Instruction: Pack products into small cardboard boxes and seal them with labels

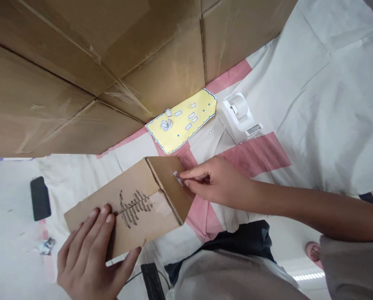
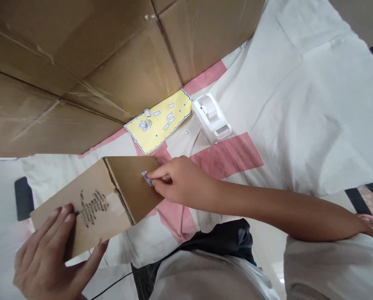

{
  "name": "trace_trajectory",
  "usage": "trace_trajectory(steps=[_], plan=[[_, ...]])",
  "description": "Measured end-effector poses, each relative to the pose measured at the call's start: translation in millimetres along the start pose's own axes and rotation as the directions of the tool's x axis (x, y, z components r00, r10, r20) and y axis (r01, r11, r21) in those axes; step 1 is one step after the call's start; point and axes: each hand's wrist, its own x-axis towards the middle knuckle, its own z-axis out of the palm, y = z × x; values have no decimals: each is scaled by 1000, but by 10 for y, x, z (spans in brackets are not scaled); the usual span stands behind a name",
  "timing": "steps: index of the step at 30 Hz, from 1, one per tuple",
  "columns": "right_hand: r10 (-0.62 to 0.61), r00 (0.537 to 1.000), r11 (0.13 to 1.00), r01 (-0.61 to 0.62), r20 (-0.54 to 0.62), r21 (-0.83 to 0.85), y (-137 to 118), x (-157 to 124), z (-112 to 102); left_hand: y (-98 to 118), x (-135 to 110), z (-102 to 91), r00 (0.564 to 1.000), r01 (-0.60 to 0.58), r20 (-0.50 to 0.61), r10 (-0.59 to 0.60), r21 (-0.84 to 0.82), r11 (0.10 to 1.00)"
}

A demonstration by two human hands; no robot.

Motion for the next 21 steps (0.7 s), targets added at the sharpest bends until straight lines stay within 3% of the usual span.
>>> trace_trajectory(steps=[4,8,12,19,21], plan=[[-17,1000,997,19,20,-76,-10,-4,0,-3,4,6,1000,-7,-3,7,-4,1000],[-33,999,998,31,-29,-63,-9,-19,-4,-19,-1,14,1000,-19,-10,19,-7,1000],[-59,998,997,59,4,-55,-13,-49,5,-29,-10,25,1000,-9,-10,9,4,1000],[-90,994,944,106,65,-312,-153,-146,-55,-29,-28,3,1000,6,2,-6,7,1000],[-166,985,924,173,50,-340,-172,-134,-112,-130,-64,38,1000,1,4,-1,-7,1000]])
